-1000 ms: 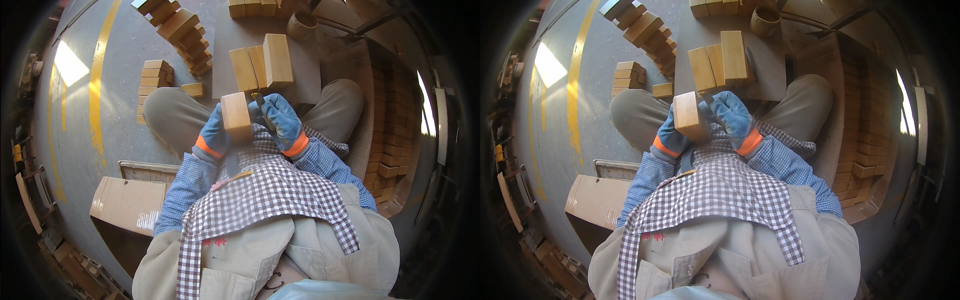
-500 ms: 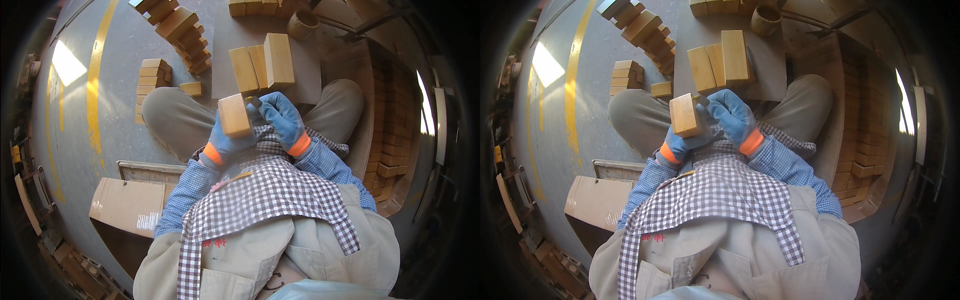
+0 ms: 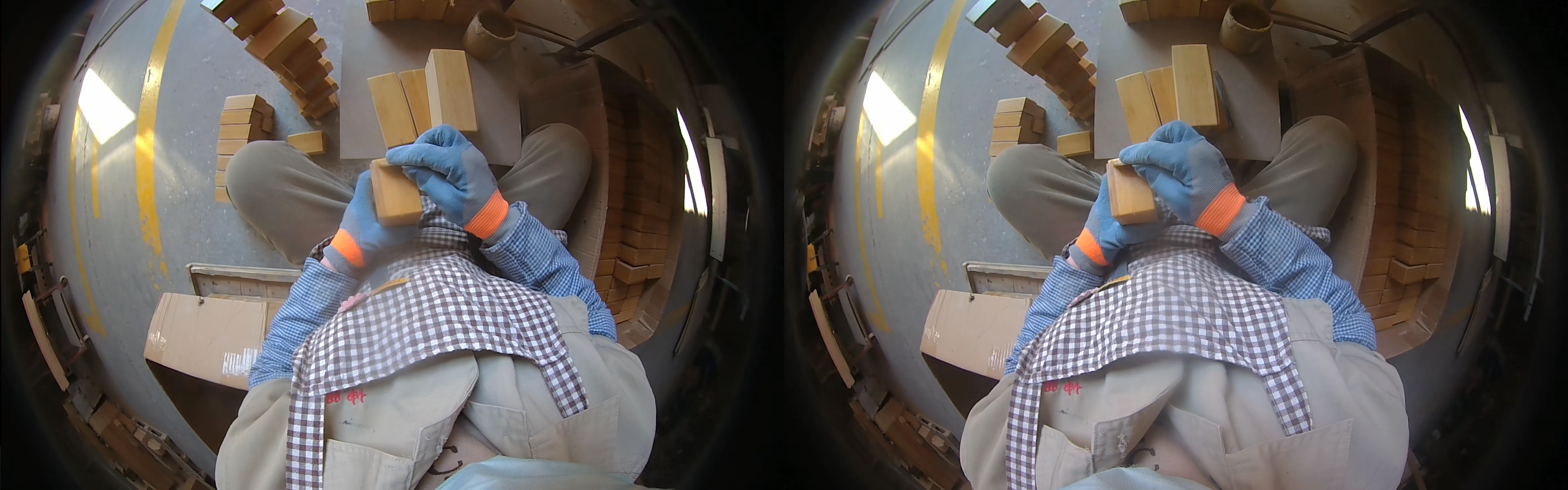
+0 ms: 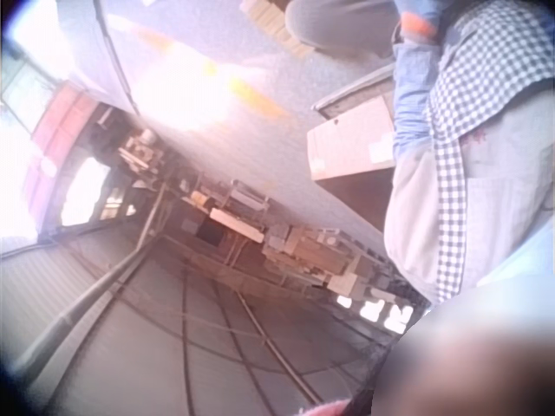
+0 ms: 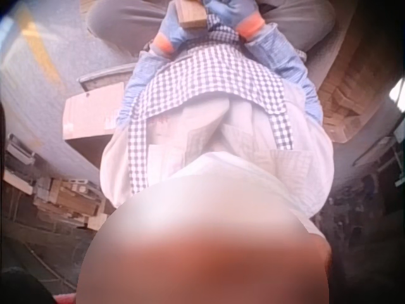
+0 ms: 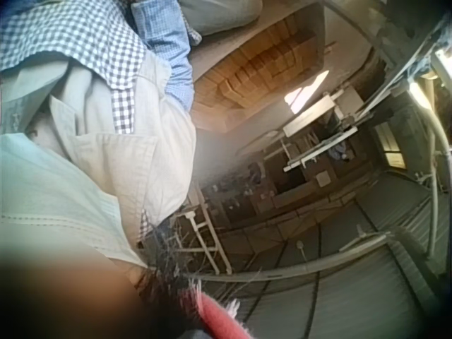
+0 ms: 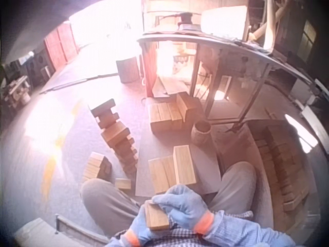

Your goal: The person sits on the floor and uses a small knife to carve wooden blocks. They hold each block in the left hand and carefully shave or shape the edges with the knife in the right hand, then place the finished block aside.

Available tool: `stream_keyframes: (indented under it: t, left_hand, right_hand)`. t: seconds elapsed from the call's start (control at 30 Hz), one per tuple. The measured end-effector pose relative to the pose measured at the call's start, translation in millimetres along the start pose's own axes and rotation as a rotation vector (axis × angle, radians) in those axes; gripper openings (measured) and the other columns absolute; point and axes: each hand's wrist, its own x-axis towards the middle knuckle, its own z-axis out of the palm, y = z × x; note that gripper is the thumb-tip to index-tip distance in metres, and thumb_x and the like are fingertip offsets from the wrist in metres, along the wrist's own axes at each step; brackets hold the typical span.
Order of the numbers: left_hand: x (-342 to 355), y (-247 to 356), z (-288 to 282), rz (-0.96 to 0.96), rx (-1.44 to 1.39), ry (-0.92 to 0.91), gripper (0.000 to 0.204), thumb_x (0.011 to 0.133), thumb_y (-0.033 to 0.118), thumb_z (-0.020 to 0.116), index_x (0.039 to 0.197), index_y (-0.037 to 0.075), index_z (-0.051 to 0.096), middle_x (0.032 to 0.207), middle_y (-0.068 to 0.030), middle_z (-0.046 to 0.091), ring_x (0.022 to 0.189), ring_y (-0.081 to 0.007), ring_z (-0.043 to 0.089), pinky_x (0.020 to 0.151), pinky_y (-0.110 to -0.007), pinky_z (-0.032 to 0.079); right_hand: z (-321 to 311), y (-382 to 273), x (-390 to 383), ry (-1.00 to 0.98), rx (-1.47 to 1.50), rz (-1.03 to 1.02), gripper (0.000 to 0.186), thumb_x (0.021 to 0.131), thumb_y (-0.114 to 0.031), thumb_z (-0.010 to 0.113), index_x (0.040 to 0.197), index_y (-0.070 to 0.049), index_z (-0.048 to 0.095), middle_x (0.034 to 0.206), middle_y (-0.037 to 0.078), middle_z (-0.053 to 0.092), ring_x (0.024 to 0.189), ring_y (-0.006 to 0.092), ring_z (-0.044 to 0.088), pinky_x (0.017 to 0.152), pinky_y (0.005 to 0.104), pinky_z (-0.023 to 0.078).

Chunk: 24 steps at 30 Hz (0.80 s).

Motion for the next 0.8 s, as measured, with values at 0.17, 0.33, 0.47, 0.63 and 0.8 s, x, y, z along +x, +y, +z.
stream_keyframes:
  t: [0.17, 0.33, 0.47, 0.63, 0.8]
  left_hand:
    - [1, 8, -3, -0.149, -0.229, -0.064, 0.051, 0.068, 0.007, 0.072, 0.114, 0.002, 0.051, 0.101, -0.0099, 0.062, 0.090, -0.0221, 0.063, 0.077, -0.031, 0.052]
    - [2, 7, 3, -0.059, -0.143, 0.039, 0.046, 0.071, 0.009, 0.073, 0.112, 0.002, 0.053, 0.097, -0.0095, 0.064, 0.090, -0.0216, 0.064, 0.081, -0.031, 0.052]
    - [-1, -4, 3, -0.125, -0.199, -0.052, 0.043, 0.075, 0.015, 0.072, 0.113, 0.004, 0.054, 0.101, -0.0085, 0.064, 0.098, -0.0236, 0.062, 0.091, -0.034, 0.048]
    - [-2, -16, 4, -0.104, -0.147, -0.057, 0.038, 0.081, 0.021, 0.067, 0.116, 0.010, 0.055, 0.105, -0.0073, 0.064, 0.099, -0.0268, 0.061, 0.092, -0.035, 0.047]
    - [-7, -16, 0, -0.023, 0.048, -0.088, 0.042, 0.083, 0.023, 0.067, 0.120, 0.011, 0.052, 0.111, -0.0079, 0.062, 0.099, -0.0266, 0.061, 0.092, -0.035, 0.046]
  right_hand:
    - [0, -2, 1, 0.008, -0.084, -0.016, 0.021, 0.086, -0.011, 0.067, 0.107, -0.014, 0.073, 0.095, 0.007, 0.061, 0.087, 0.0228, 0.061, 0.077, 0.0324, 0.053]
    - [-4, -5, -1, -0.063, -0.244, -0.047, 0.021, 0.083, -0.014, 0.070, 0.104, -0.016, 0.073, 0.094, 0.005, 0.062, 0.087, 0.0241, 0.063, 0.076, 0.0339, 0.055]
    - [-8, -7, -4, -0.075, -0.274, -0.132, 0.024, 0.081, -0.015, 0.071, 0.105, -0.017, 0.073, 0.093, 0.005, 0.064, 0.087, 0.0245, 0.064, 0.074, 0.0340, 0.055]
    - [-11, -10, -10, -0.079, -0.292, -0.219, 0.028, 0.077, -0.014, 0.072, 0.105, -0.018, 0.072, 0.091, 0.004, 0.065, 0.084, 0.0235, 0.064, 0.071, 0.0339, 0.055]
    - [-14, -12, -17, -0.095, -0.313, -0.264, 0.030, 0.075, -0.011, 0.072, 0.104, -0.018, 0.072, 0.090, 0.004, 0.064, 0.084, 0.0232, 0.064, 0.069, 0.0333, 0.055]
